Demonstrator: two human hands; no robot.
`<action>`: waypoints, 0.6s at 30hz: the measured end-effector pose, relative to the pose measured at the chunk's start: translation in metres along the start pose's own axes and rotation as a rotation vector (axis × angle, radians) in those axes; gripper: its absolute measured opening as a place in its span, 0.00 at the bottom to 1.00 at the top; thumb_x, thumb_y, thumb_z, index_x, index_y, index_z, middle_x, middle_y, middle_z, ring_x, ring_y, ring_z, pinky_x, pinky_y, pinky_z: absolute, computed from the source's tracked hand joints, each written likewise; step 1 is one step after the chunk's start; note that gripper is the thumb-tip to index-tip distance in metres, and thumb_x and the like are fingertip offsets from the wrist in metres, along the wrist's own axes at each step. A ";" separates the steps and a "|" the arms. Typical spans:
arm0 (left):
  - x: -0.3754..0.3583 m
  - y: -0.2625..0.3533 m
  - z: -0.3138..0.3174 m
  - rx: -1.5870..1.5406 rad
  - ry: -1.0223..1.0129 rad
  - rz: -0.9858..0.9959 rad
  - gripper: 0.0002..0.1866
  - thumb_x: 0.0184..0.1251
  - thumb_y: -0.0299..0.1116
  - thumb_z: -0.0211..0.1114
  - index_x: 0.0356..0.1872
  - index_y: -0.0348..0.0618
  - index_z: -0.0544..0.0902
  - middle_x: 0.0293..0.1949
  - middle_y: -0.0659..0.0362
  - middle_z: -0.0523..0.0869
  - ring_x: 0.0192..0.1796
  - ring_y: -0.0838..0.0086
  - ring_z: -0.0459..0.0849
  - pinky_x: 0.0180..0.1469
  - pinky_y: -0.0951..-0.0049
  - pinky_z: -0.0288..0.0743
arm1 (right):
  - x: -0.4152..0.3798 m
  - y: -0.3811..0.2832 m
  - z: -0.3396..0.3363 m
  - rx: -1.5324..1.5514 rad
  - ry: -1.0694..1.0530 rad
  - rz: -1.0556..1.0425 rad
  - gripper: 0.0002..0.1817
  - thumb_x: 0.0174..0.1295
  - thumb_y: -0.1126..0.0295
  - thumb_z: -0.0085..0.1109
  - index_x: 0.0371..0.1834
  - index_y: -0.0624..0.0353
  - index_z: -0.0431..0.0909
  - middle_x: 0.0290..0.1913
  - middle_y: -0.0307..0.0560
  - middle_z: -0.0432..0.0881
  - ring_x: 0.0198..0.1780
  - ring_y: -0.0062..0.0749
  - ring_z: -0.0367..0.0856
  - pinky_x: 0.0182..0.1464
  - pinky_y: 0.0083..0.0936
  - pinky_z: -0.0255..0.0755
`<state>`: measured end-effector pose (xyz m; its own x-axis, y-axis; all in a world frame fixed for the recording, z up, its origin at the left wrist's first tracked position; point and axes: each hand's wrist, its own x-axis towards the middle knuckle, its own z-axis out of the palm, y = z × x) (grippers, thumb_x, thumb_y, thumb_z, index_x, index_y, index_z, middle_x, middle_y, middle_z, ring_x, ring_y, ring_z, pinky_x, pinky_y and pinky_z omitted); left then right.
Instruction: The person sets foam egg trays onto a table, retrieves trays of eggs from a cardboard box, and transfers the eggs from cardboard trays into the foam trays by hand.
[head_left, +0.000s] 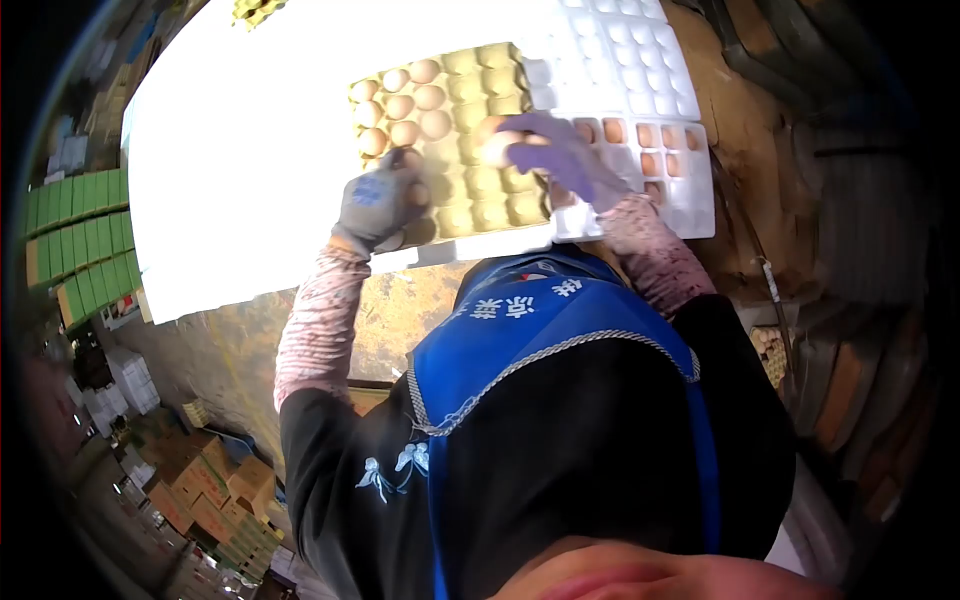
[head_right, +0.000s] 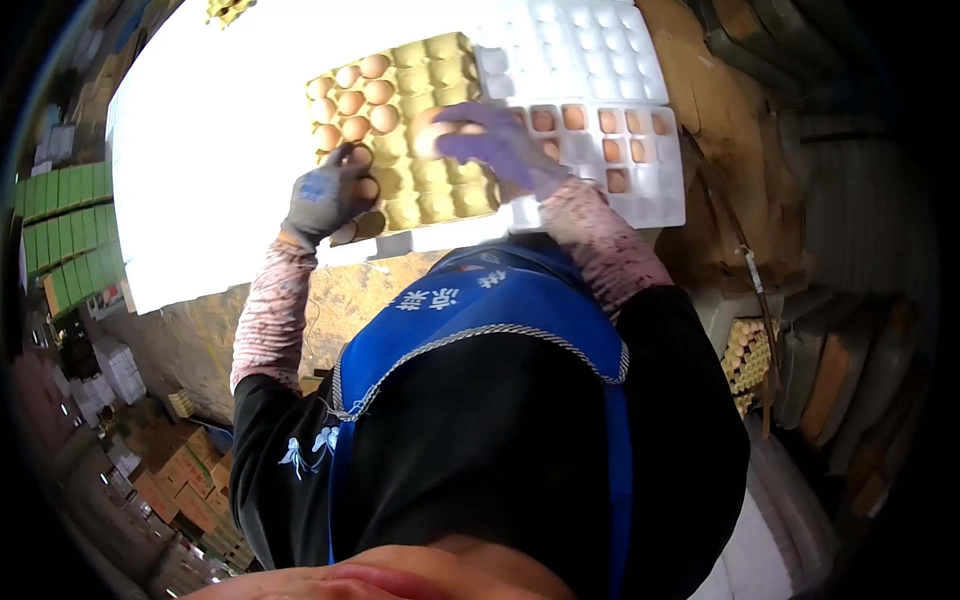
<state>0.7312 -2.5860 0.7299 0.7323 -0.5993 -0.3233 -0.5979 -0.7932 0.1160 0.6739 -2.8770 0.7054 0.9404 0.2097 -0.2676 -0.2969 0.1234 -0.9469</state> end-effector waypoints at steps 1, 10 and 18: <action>-0.003 -0.006 0.003 -0.045 0.090 0.057 0.23 0.57 0.47 0.76 0.53 0.51 0.87 0.66 0.53 0.81 0.50 0.58 0.90 0.49 0.60 0.85 | -0.021 -0.004 -0.030 -0.028 0.016 -0.020 0.27 0.64 0.56 0.68 0.61 0.61 0.81 0.51 0.47 0.84 0.50 0.28 0.83 0.54 0.25 0.78; 0.021 0.201 0.004 -0.706 0.069 0.079 0.26 0.49 0.37 0.82 0.53 0.48 0.87 0.66 0.48 0.79 0.58 0.52 0.86 0.60 0.60 0.80 | -0.126 0.117 -0.155 -1.083 0.066 -0.117 0.23 0.54 0.57 0.72 0.53 0.52 0.84 0.62 0.51 0.80 0.58 0.51 0.82 0.59 0.42 0.77; 0.092 0.247 0.168 -0.219 -0.032 0.104 0.33 0.61 0.52 0.72 0.66 0.52 0.78 0.69 0.43 0.73 0.54 0.48 0.87 0.51 0.52 0.83 | -0.065 0.145 -0.166 -1.216 0.247 -0.394 0.24 0.67 0.54 0.58 0.62 0.54 0.79 0.65 0.49 0.78 0.62 0.47 0.78 0.67 0.41 0.71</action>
<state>0.5959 -2.8186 0.5707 0.6578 -0.6779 -0.3283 -0.5817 -0.7341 0.3503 0.5976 -3.0341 0.5556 0.9736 0.1620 0.1611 0.2212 -0.8444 -0.4878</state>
